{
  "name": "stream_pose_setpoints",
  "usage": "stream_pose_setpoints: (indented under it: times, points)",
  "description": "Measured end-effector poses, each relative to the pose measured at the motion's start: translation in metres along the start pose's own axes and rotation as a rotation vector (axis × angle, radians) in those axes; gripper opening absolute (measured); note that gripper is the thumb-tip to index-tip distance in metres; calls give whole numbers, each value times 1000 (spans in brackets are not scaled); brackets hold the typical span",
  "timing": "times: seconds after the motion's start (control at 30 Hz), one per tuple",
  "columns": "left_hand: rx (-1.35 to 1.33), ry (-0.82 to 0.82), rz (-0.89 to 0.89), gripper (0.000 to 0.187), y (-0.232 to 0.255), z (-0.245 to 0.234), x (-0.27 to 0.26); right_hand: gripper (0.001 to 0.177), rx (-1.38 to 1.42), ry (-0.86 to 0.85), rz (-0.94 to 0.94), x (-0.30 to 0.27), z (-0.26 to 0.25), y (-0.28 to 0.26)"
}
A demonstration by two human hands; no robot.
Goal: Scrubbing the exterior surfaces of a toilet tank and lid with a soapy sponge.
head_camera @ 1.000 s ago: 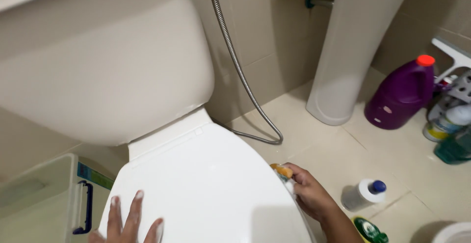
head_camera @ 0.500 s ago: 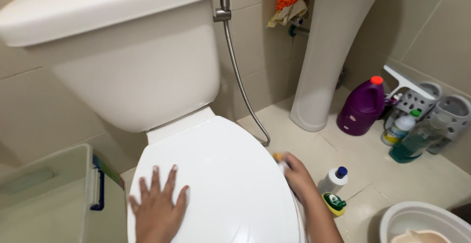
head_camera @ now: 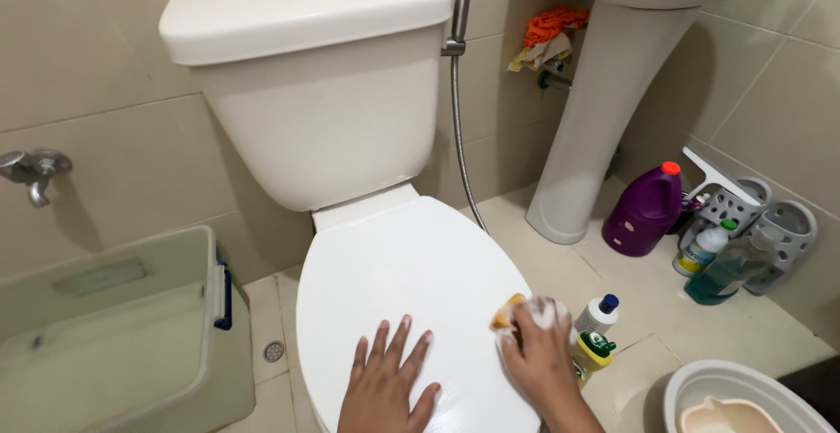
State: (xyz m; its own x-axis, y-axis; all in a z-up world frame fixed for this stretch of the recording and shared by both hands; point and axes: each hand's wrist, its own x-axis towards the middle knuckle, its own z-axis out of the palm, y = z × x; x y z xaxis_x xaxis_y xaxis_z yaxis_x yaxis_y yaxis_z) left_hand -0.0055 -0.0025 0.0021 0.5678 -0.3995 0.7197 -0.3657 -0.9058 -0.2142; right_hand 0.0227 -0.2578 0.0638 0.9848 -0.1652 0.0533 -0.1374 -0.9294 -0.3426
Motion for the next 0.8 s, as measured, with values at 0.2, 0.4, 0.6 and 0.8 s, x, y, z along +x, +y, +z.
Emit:
stream_pose_setpoints:
  times: [0.2,0.4,0.6,0.8]
  points:
    - [-1,29,-39,63,-14,-2,3,67,-44,-130,-79,46,-13,-47]
    - [-268,-825,-645,70,-61,-32,50,64,-86,-30,-366,85,32,-110]
    - [-276,-861,-806,69,-108,-5,23,63,-144,-375,-681,-9,66,-100]
    - [-298,-1012,-682,71,-93,-34,41,60,-110,-253,9,73,-14,-120]
